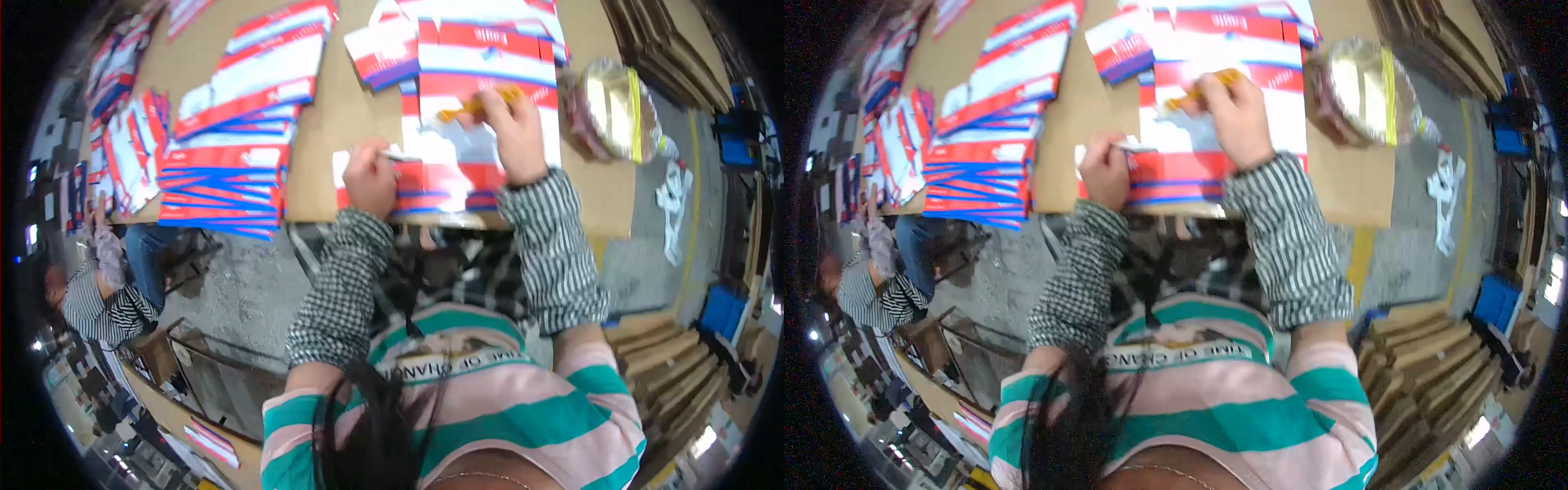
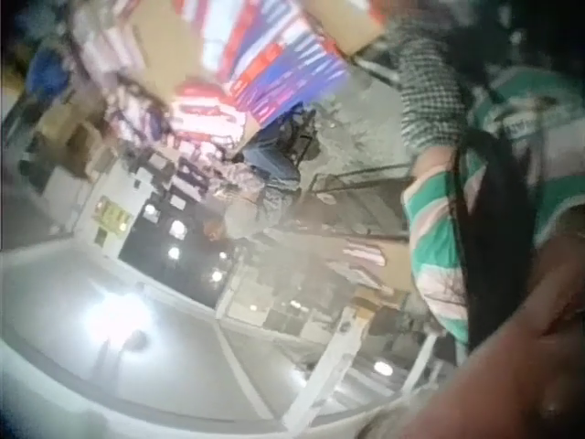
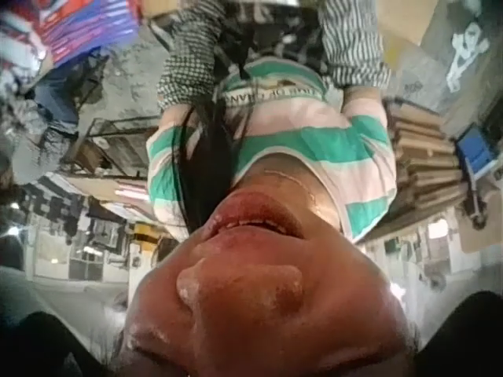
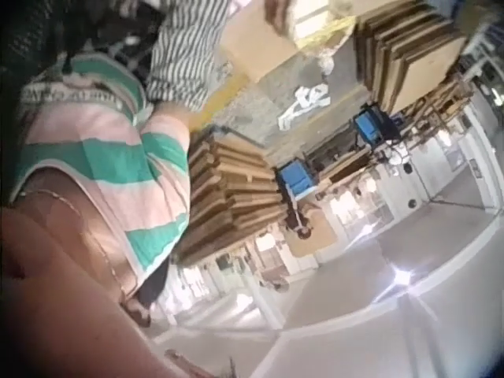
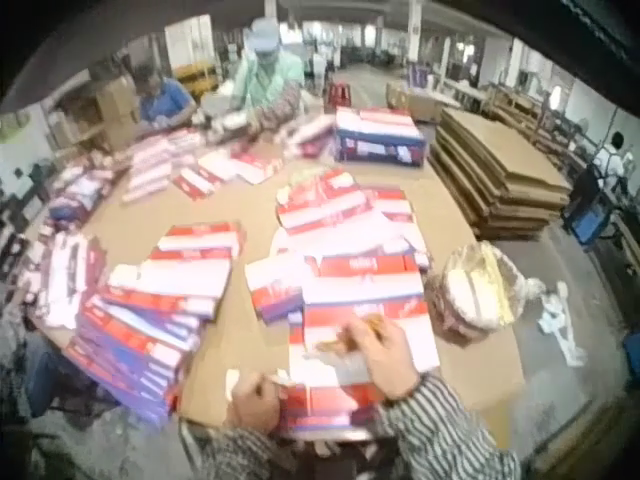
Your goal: Applying glue to cardboard box flaps with a brush and folding them to assemble the boxes.
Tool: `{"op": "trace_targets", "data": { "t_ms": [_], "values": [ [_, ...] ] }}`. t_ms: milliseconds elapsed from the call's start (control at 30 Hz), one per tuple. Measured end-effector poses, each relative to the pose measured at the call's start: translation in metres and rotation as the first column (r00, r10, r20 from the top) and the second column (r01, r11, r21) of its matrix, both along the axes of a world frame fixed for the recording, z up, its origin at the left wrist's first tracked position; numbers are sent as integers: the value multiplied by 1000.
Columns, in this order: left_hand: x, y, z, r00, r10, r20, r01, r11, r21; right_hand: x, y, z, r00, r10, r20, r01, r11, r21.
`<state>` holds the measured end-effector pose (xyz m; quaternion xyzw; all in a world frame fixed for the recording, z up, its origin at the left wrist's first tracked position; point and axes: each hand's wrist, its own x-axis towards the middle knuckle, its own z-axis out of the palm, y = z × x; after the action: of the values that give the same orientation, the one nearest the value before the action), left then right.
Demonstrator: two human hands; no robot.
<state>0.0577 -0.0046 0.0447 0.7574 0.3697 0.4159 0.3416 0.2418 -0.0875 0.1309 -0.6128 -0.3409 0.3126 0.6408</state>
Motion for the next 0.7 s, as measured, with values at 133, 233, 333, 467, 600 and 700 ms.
{"op": "trace_targets", "data": {
  "t_ms": [133,233,333,467,600,700],
  "values": [
    [4,-1,11,998,-45,-43,37,985,-170,8,-38,18,970,-210,-126,215,976,25],
    [8,6,19,985,-52,-165,22,984,-175,6,-68,24,922,-336,-191,344,939,12],
    [13,16,28,933,-62,-355,-6,982,-186,6,-97,29,889,-310,-338,357,930,87],
    [24,28,40,820,-165,-547,-75,918,-389,7,-121,40,908,-255,-333,326,928,179],
    [21,29,48,857,-165,-488,-8,943,-331,3,-138,51,910,-254,-327,343,905,253],
    [0,8,45,878,22,-478,-83,991,-107,2,-149,56,905,-244,-350,354,886,298]
  ]
}}
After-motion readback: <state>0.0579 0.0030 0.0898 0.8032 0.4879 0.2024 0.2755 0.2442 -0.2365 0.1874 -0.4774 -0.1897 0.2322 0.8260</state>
